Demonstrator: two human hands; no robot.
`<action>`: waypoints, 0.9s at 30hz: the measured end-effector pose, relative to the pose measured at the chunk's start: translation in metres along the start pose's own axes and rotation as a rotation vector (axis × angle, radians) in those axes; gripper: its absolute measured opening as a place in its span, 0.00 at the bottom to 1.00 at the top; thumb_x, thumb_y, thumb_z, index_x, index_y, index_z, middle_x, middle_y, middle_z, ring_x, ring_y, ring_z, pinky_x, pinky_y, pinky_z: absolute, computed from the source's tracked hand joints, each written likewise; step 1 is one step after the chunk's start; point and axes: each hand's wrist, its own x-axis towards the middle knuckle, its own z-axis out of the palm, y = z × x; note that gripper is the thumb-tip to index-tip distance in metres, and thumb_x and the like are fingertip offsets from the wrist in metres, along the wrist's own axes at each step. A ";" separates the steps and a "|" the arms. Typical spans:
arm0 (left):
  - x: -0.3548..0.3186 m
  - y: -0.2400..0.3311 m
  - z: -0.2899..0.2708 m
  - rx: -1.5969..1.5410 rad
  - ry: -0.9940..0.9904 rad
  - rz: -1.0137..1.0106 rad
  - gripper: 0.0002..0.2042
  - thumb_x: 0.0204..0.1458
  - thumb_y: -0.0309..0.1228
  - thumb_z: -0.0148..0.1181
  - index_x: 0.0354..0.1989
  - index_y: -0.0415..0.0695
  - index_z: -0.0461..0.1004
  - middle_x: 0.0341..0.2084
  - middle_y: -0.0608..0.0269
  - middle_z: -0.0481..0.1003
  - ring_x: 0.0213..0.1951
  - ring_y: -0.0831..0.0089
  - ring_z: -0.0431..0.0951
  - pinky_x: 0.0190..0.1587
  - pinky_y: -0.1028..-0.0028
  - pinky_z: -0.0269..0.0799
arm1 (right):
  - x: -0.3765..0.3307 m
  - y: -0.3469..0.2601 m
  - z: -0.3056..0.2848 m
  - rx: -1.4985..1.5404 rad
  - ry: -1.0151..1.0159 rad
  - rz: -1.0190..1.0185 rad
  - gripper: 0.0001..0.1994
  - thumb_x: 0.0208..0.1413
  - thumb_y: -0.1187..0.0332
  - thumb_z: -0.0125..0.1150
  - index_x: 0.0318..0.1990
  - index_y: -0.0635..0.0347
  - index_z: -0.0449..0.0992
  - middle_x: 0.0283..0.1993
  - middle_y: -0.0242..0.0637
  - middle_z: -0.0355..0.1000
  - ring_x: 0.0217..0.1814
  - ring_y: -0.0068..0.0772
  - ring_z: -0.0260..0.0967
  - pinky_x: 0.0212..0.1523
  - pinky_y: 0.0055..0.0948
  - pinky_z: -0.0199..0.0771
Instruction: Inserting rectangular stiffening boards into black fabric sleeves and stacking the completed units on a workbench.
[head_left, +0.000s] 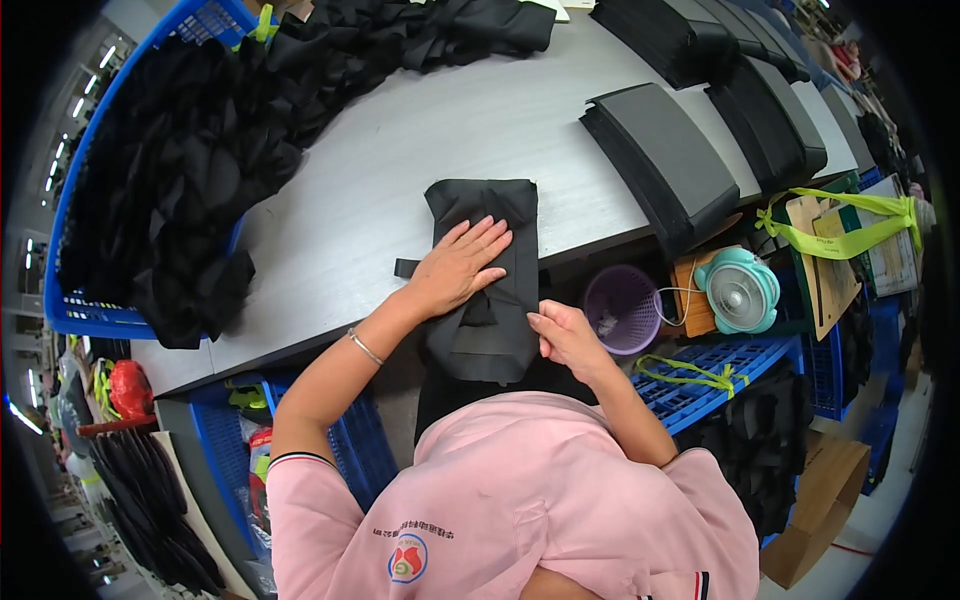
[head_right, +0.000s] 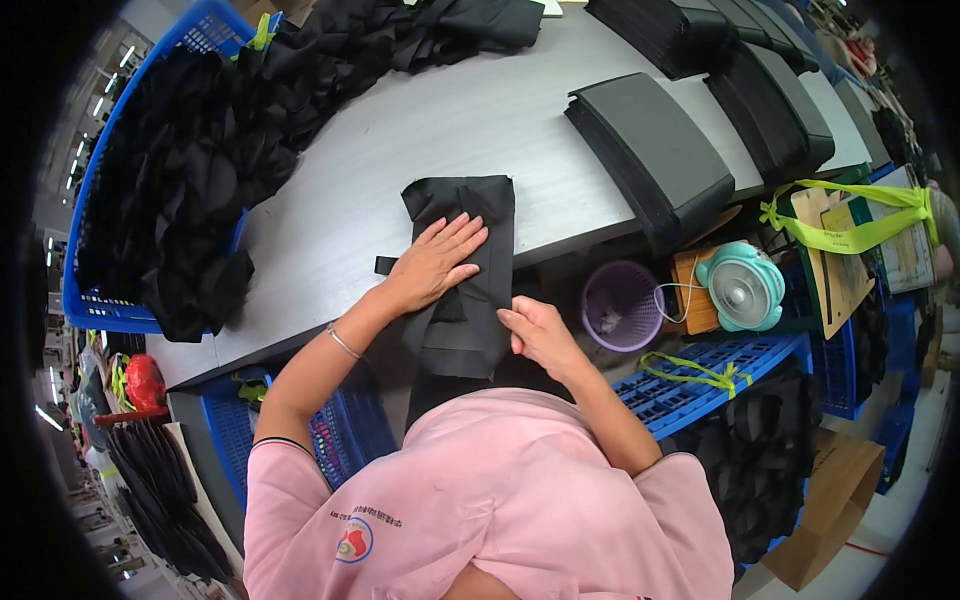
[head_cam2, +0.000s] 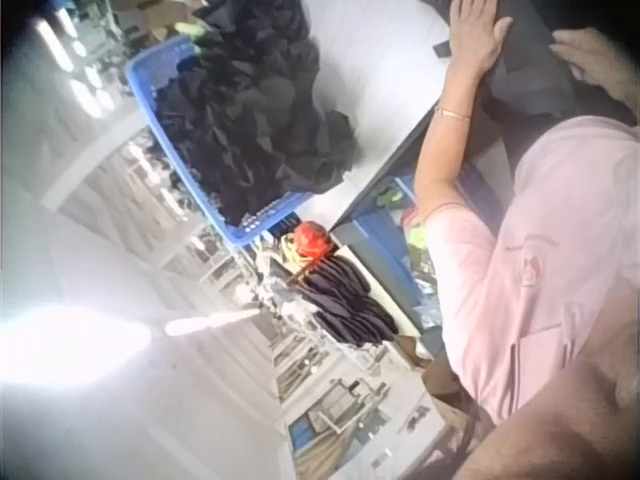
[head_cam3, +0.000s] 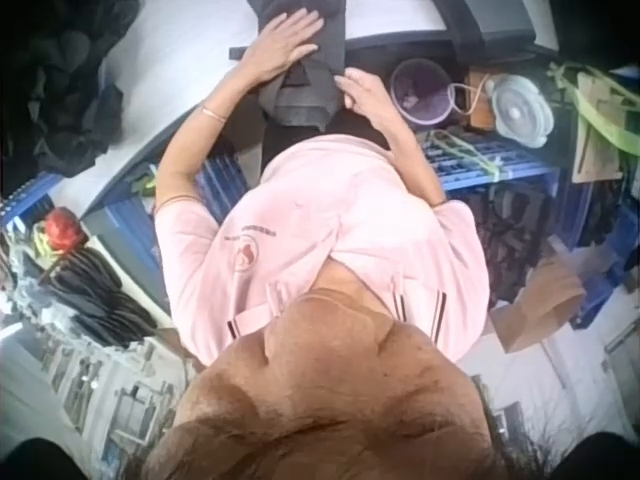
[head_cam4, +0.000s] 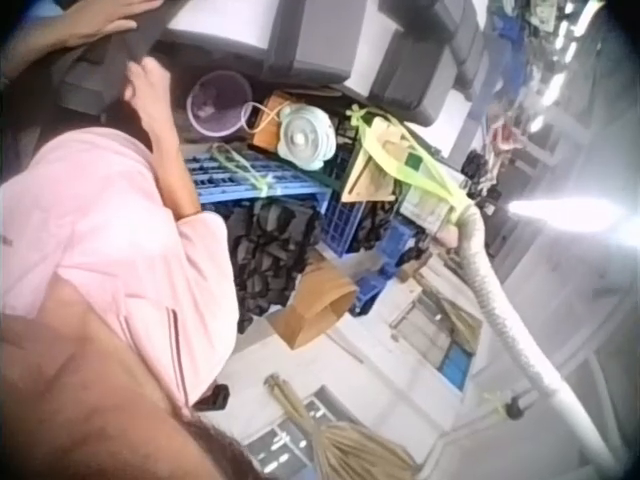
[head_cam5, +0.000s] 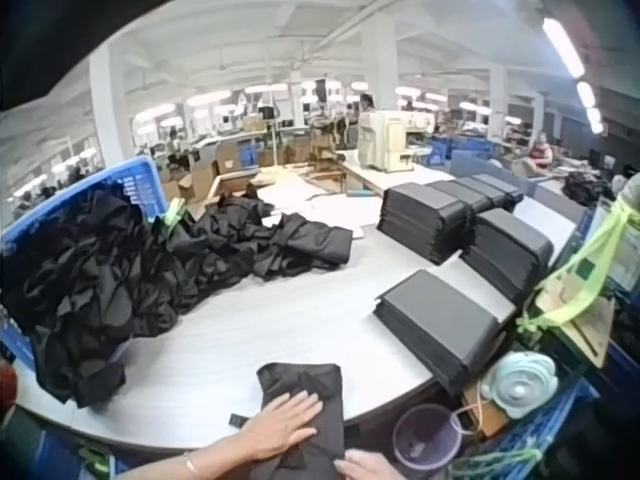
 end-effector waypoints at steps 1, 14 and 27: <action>0.001 0.002 0.000 -0.033 0.017 -0.022 0.27 0.67 0.46 0.44 0.71 0.46 0.59 0.71 0.59 0.57 0.73 0.61 0.51 0.74 0.60 0.42 | 0.000 0.000 -0.012 -0.165 -0.078 0.069 0.08 0.66 0.62 0.57 0.40 0.56 0.77 0.27 0.25 0.70 0.25 0.12 0.63 0.27 0.17 0.65; -0.013 0.141 -0.138 -1.181 0.566 -0.080 0.10 0.55 0.22 0.53 0.39 0.32 0.80 0.43 0.49 0.81 0.47 0.59 0.81 0.52 0.67 0.75 | 0.019 0.023 -0.009 0.100 0.010 -0.333 0.15 0.66 0.70 0.55 0.57 0.64 0.73 0.53 0.30 0.75 0.51 0.18 0.71 0.53 0.22 0.72; 0.009 0.291 -0.206 -2.056 0.181 0.218 0.04 0.53 0.32 0.62 0.34 0.49 0.75 0.35 0.71 0.77 0.44 0.68 0.74 0.44 0.58 0.68 | -0.131 0.084 -0.123 0.269 0.597 -0.462 0.16 0.67 0.79 0.45 0.57 0.65 0.73 0.55 0.32 0.74 0.55 0.22 0.71 0.60 0.25 0.71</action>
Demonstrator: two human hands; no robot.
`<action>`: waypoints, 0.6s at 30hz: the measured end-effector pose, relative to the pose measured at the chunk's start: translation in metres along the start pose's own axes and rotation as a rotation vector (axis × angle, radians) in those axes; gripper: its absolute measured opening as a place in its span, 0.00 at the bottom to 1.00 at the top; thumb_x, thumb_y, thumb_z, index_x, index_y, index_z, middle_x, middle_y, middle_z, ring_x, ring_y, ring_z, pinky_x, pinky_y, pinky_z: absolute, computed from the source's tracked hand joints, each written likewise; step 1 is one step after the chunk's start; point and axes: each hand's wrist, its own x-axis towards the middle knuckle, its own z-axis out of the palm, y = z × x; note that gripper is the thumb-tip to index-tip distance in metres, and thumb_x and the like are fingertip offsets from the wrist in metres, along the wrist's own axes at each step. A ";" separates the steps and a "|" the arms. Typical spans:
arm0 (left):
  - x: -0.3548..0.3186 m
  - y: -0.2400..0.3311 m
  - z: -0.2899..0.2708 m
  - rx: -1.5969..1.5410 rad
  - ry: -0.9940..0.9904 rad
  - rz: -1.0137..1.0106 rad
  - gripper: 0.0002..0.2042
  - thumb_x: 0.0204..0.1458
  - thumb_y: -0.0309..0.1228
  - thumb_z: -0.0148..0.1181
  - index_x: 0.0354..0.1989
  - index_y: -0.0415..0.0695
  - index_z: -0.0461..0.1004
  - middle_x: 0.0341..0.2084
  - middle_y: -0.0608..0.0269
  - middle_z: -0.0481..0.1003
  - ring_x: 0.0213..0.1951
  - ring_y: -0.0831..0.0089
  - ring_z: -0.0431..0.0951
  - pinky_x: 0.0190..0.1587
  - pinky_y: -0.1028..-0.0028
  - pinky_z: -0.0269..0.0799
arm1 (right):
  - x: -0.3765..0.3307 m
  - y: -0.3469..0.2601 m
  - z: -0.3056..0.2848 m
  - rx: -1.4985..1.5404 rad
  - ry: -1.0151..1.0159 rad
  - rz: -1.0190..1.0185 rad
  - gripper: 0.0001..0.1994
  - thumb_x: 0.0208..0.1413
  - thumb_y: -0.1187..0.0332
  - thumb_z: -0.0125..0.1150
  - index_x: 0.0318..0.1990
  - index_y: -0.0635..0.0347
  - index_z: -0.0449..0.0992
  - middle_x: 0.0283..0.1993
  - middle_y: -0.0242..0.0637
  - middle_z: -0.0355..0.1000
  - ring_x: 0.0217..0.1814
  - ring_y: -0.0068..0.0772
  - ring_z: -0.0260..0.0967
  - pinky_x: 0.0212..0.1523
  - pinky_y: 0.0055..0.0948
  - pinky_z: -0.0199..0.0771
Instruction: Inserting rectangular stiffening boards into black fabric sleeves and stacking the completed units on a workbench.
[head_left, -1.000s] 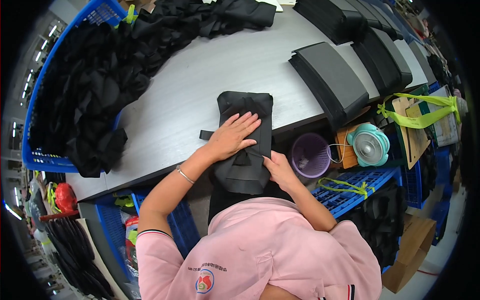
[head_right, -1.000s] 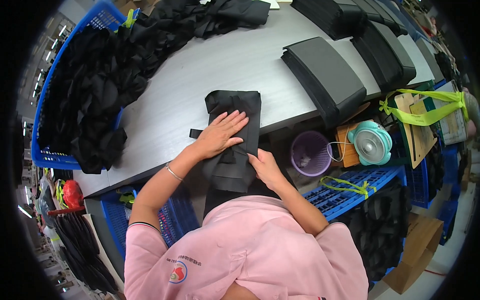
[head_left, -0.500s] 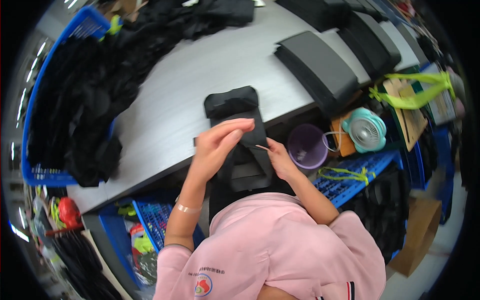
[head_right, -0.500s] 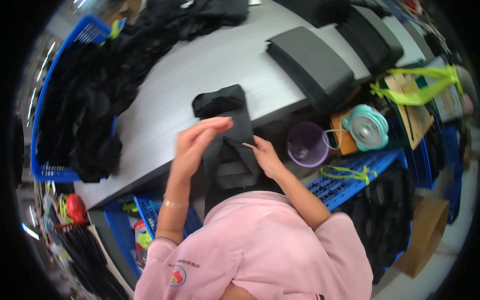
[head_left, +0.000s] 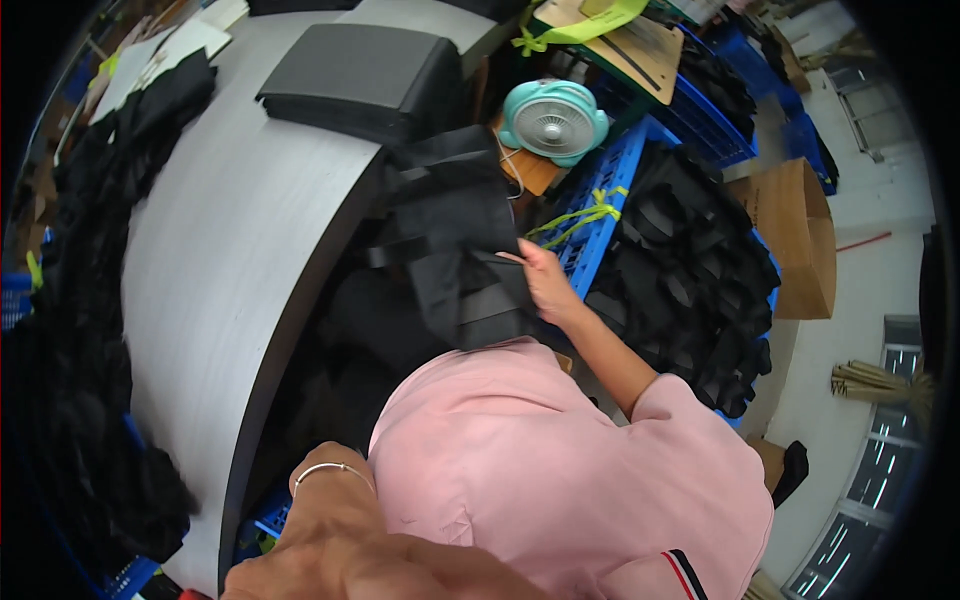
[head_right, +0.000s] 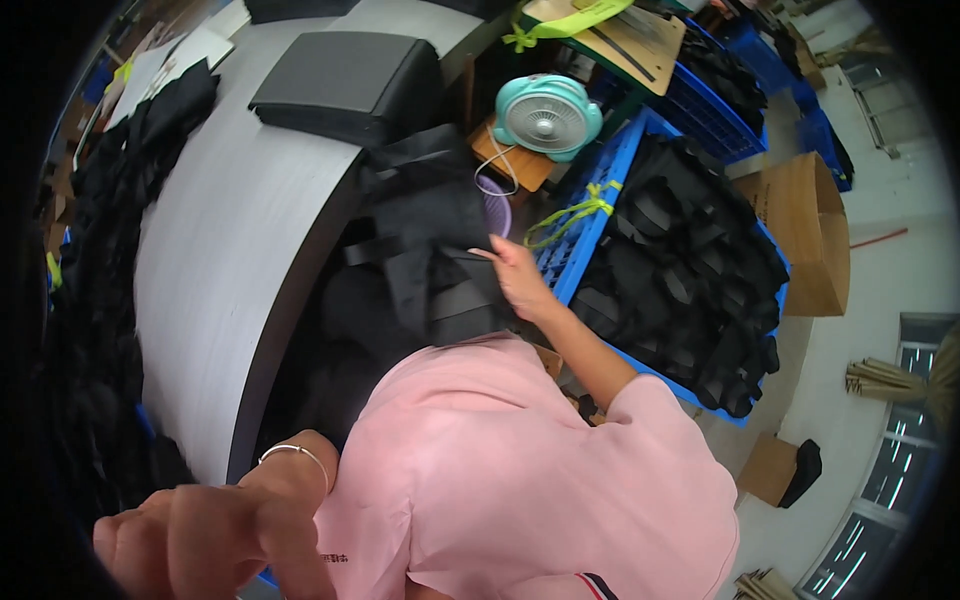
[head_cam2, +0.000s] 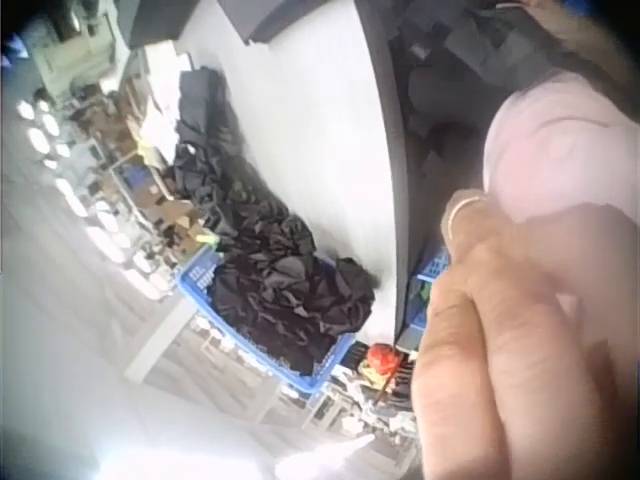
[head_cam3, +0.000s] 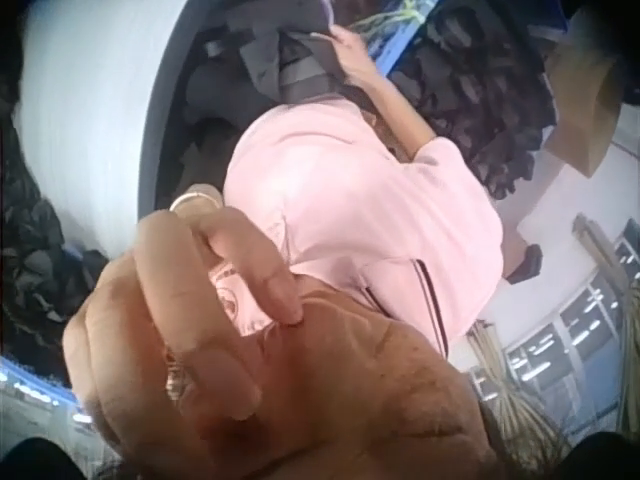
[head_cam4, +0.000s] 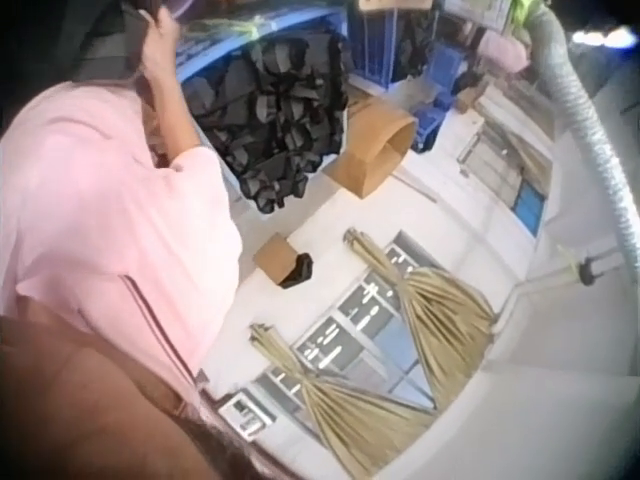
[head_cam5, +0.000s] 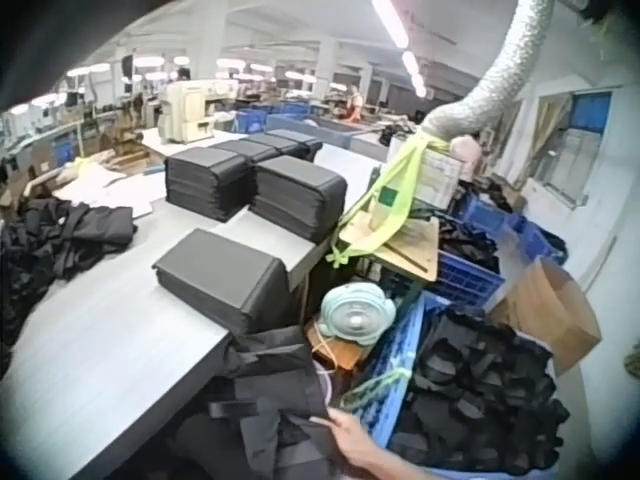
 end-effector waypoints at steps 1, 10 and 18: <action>0.003 -0.004 0.003 -0.018 -0.018 -0.001 0.04 0.53 0.32 0.62 0.34 0.48 0.75 0.35 0.71 0.77 0.44 0.68 0.74 0.44 0.59 0.68 | -0.010 -0.003 -0.029 -0.099 0.050 -0.070 0.16 0.67 0.78 0.44 0.59 0.65 0.71 0.56 0.32 0.74 0.57 0.23 0.71 0.61 0.26 0.71; 0.013 -0.029 0.011 -0.150 -0.090 -0.065 0.04 0.55 0.33 0.60 0.33 0.48 0.76 0.33 0.69 0.77 0.42 0.67 0.75 0.43 0.59 0.68 | -0.156 -0.063 -0.219 0.060 0.727 -0.184 0.17 0.69 0.59 0.49 0.55 0.59 0.76 0.53 0.31 0.77 0.52 0.27 0.74 0.56 0.30 0.74; 0.005 -0.044 0.017 -0.169 -0.076 -0.046 0.06 0.57 0.34 0.58 0.31 0.47 0.76 0.31 0.67 0.77 0.41 0.66 0.75 0.43 0.60 0.68 | -0.320 -0.040 -0.371 0.146 1.088 -0.043 0.19 0.67 0.57 0.52 0.58 0.57 0.75 0.52 0.37 0.78 0.50 0.31 0.76 0.51 0.35 0.76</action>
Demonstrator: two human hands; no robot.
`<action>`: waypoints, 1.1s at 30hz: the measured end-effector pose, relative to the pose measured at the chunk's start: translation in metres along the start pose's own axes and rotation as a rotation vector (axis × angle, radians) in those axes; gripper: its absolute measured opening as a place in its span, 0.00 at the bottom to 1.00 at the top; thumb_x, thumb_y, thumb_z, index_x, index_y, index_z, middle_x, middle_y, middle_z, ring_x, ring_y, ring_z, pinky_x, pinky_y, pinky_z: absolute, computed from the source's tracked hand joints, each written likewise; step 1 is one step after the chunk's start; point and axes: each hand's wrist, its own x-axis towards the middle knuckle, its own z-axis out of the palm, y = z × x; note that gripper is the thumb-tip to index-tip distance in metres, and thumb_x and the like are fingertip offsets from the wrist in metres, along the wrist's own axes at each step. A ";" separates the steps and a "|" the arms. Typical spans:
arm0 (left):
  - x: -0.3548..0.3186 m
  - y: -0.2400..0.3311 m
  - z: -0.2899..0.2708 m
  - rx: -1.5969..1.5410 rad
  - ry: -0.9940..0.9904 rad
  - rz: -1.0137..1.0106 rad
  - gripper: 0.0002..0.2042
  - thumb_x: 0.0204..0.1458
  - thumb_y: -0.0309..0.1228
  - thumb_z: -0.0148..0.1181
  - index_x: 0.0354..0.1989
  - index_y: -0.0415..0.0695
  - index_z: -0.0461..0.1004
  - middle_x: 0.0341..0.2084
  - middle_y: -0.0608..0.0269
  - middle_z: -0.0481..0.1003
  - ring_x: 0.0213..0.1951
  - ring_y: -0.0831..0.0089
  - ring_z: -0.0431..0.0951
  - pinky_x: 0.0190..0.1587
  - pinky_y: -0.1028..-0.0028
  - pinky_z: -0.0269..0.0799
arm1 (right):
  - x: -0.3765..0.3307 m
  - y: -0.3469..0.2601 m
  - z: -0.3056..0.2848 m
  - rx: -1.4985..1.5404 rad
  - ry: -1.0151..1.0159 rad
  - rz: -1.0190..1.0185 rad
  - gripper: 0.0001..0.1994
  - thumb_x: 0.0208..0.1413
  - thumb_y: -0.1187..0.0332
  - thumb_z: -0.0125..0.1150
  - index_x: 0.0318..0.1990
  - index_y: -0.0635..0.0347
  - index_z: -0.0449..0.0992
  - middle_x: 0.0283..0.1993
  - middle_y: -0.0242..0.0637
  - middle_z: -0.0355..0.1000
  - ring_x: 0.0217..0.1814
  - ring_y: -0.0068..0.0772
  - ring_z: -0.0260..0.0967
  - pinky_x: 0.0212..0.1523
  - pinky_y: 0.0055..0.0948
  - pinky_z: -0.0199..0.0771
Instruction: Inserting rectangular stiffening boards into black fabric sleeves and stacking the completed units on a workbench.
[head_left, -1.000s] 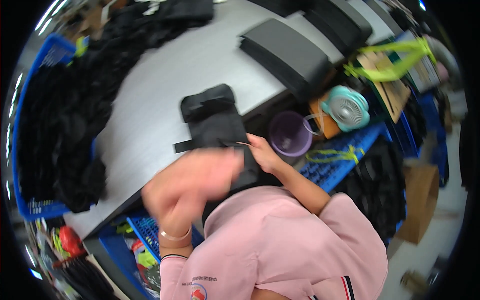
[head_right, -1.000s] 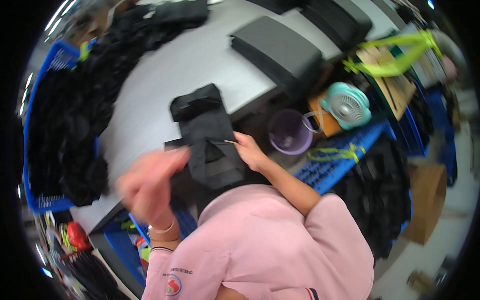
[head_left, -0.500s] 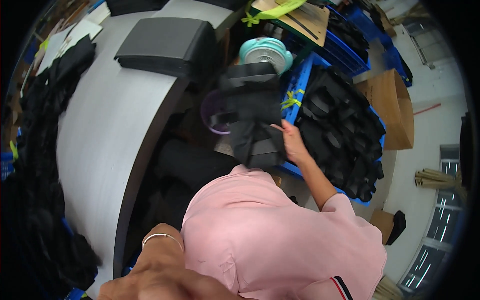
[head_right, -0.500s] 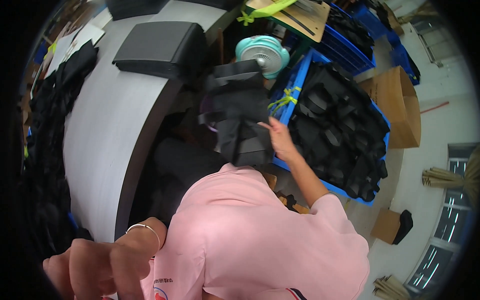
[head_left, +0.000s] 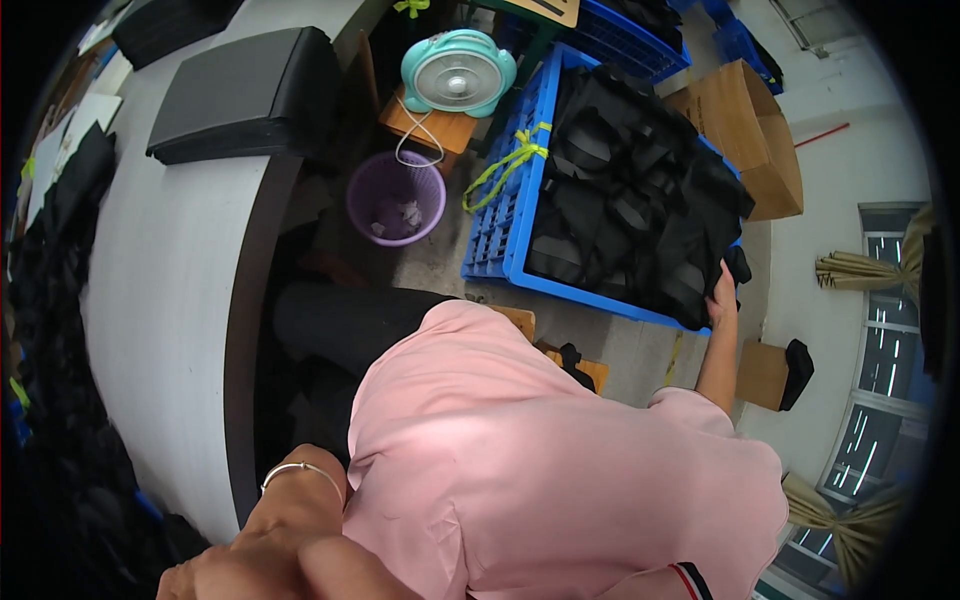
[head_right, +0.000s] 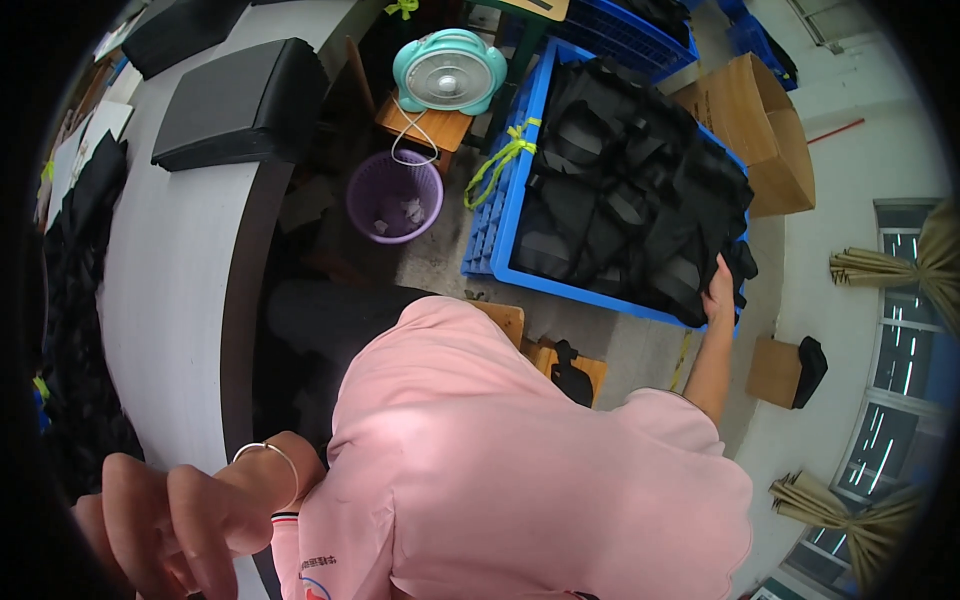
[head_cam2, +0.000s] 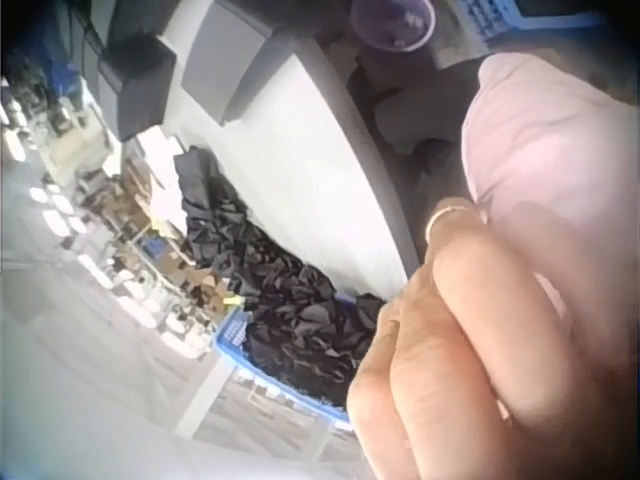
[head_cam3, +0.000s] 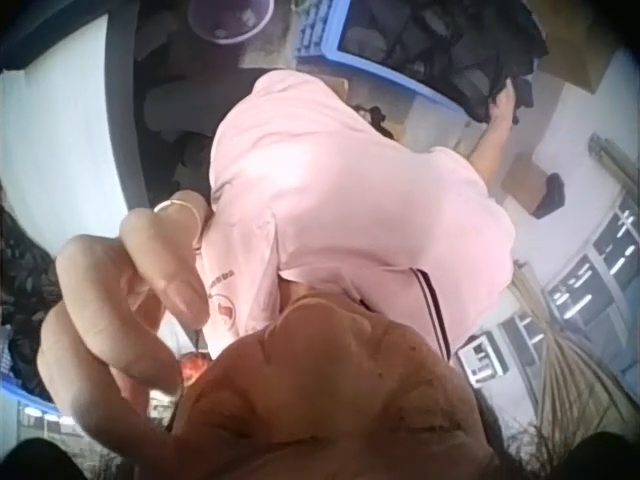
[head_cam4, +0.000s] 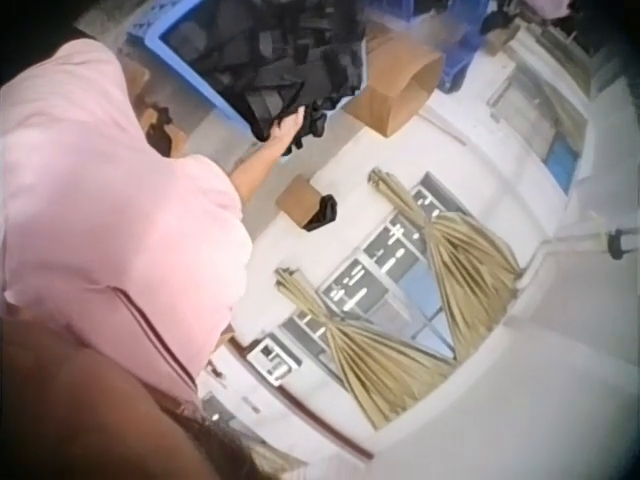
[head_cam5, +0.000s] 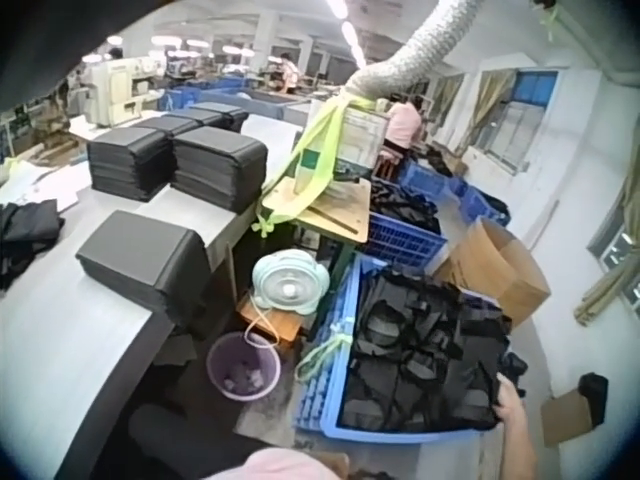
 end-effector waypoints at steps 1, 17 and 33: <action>0.003 0.000 -0.004 -0.034 -0.008 0.009 0.06 0.58 0.34 0.58 0.31 0.47 0.76 0.30 0.67 0.77 0.41 0.66 0.75 0.43 0.60 0.68 | 0.007 0.004 -0.054 -0.264 0.218 -0.073 0.17 0.63 0.56 0.58 0.56 0.50 0.78 0.48 0.35 0.79 0.39 0.27 0.75 0.42 0.36 0.77; -0.026 0.037 -0.034 0.478 -0.047 0.424 0.39 0.63 0.61 0.35 0.38 0.29 0.78 0.37 0.45 0.80 0.47 0.50 0.79 0.54 0.52 0.69 | -0.043 0.037 0.326 -0.933 0.018 -1.039 0.14 0.58 0.78 0.59 0.52 0.68 0.74 0.59 0.47 0.63 0.51 0.42 0.71 0.52 0.33 0.73; -0.054 0.106 -0.078 0.471 -0.243 0.572 0.39 0.65 0.57 0.37 0.42 0.23 0.76 0.41 0.39 0.79 0.49 0.48 0.79 0.53 0.53 0.72 | -0.339 0.123 0.642 -0.493 -1.240 -1.420 0.06 0.60 0.79 0.58 0.44 0.66 0.77 0.52 0.48 0.71 0.53 0.48 0.72 0.52 0.34 0.72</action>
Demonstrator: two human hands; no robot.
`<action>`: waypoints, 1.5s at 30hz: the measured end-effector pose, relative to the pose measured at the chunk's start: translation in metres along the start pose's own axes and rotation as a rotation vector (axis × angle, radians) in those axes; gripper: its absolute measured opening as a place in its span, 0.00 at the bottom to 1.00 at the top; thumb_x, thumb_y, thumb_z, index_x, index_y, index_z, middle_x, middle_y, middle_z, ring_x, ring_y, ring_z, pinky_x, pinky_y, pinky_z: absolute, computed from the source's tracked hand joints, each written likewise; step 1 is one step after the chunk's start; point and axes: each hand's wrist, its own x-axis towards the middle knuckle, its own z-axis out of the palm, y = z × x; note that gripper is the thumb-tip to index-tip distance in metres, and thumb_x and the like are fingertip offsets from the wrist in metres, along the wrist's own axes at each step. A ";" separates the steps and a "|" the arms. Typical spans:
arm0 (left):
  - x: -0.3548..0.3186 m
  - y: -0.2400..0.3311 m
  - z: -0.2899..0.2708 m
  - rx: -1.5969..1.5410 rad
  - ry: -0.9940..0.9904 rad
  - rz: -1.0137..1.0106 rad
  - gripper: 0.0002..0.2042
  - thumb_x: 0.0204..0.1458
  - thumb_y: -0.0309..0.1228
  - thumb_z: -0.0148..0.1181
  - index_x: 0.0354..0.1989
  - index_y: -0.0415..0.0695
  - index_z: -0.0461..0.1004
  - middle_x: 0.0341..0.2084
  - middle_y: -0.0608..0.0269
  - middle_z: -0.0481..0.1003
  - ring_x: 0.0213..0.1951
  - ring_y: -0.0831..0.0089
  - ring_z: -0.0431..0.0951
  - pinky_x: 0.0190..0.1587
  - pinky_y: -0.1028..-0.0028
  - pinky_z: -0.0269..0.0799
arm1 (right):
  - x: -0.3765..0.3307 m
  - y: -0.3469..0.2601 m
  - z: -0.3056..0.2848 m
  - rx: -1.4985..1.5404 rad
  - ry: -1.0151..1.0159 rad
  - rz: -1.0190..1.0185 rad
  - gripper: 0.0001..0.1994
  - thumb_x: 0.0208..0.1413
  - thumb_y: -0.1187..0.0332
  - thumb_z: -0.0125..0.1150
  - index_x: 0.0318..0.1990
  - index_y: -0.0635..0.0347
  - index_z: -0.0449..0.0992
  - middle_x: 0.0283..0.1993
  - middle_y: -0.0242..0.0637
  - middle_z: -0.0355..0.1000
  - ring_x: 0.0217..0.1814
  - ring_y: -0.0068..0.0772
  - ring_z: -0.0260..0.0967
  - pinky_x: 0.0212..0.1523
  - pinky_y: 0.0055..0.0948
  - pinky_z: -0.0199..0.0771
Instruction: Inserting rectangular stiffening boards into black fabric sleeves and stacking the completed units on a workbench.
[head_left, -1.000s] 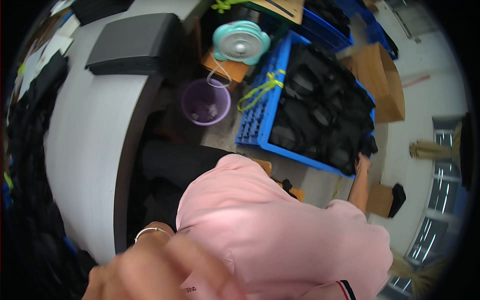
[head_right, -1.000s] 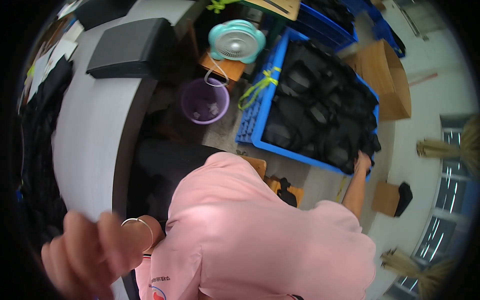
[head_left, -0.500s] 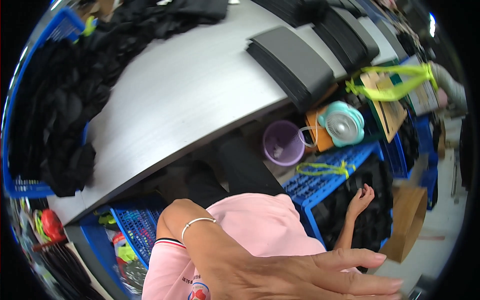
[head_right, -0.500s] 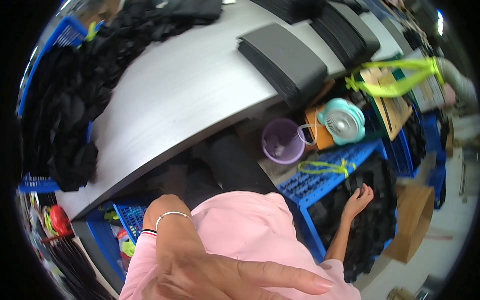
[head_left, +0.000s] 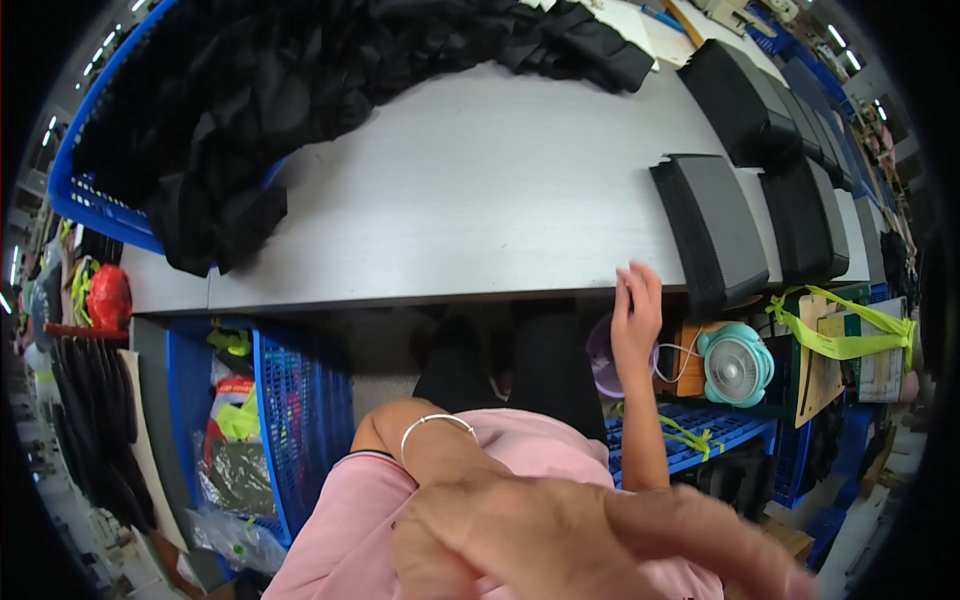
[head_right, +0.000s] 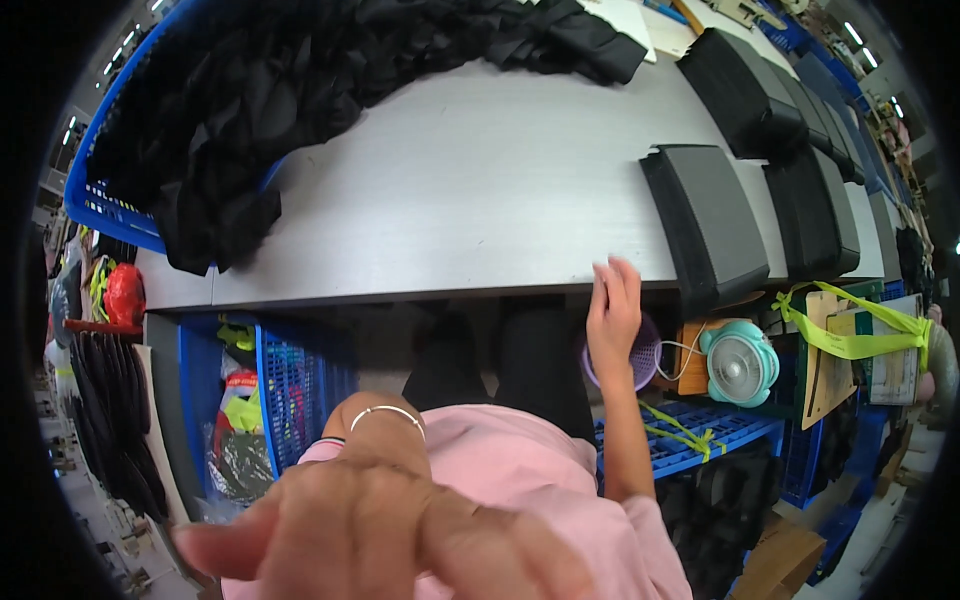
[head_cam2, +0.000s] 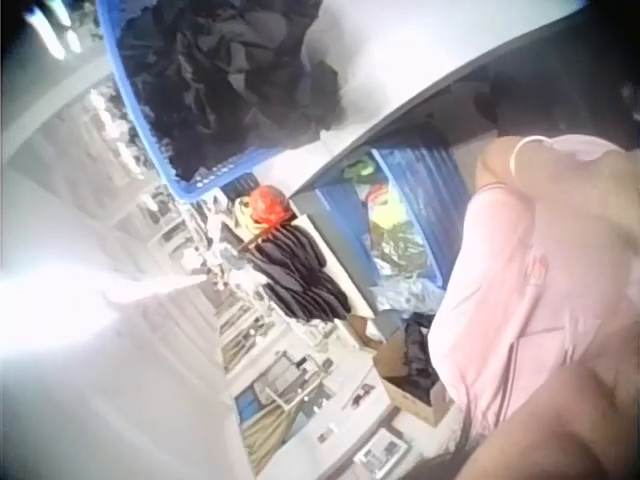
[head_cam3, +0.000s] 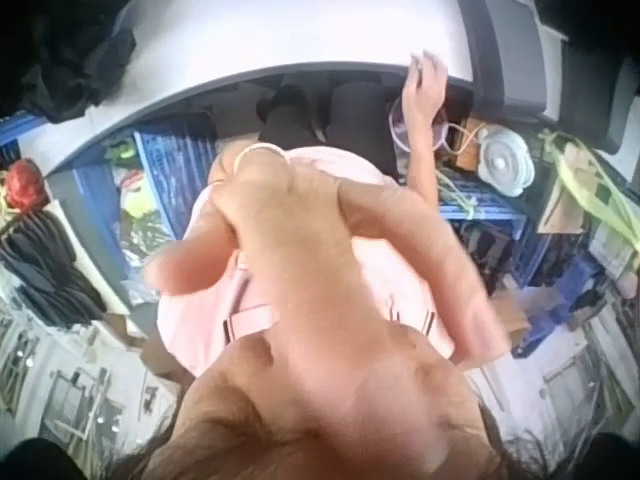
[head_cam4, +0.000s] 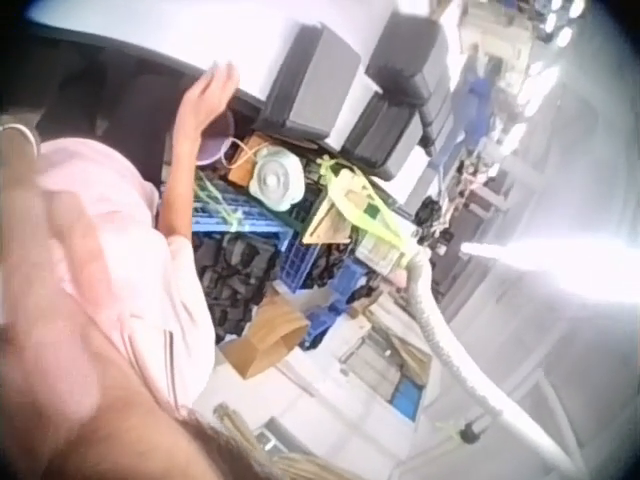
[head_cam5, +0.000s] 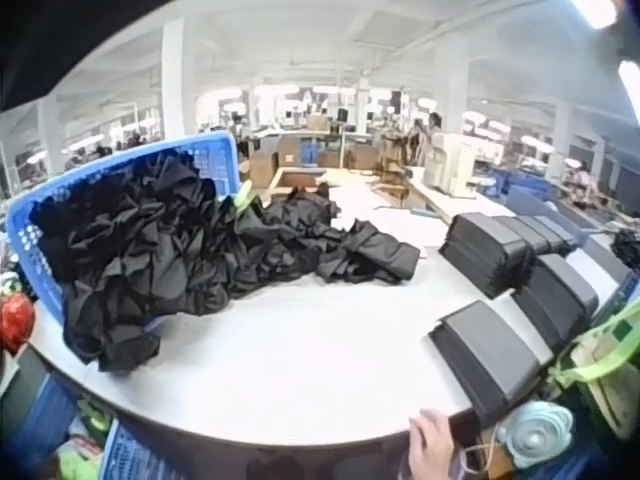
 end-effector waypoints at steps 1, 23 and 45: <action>-0.004 0.002 0.001 -0.038 0.014 -0.001 0.38 0.65 0.57 0.38 0.43 0.23 0.76 0.42 0.39 0.79 0.49 0.48 0.79 0.53 0.53 0.72 | 0.016 0.002 0.009 0.011 -0.047 -0.003 0.06 0.60 0.79 0.57 0.43 0.65 0.76 0.51 0.47 0.71 0.53 0.48 0.72 0.52 0.35 0.72; -0.003 0.007 -0.038 -0.623 0.096 0.135 0.32 0.62 0.50 0.52 0.53 0.23 0.69 0.47 0.41 0.77 0.49 0.51 0.79 0.48 0.57 0.77 | 0.032 0.058 0.062 -0.141 0.075 -0.016 0.04 0.56 0.77 0.62 0.39 0.62 0.80 0.42 0.39 0.74 0.43 0.41 0.74 0.43 0.34 0.74; 0.005 0.227 -0.340 2.757 0.418 0.098 0.21 0.41 0.38 0.74 0.44 0.48 0.78 0.48 0.60 0.75 0.56 0.57 0.70 0.56 0.53 0.63 | 0.037 0.054 0.055 -0.127 0.115 -0.070 0.04 0.56 0.78 0.61 0.39 0.64 0.78 0.41 0.43 0.73 0.43 0.46 0.73 0.43 0.36 0.73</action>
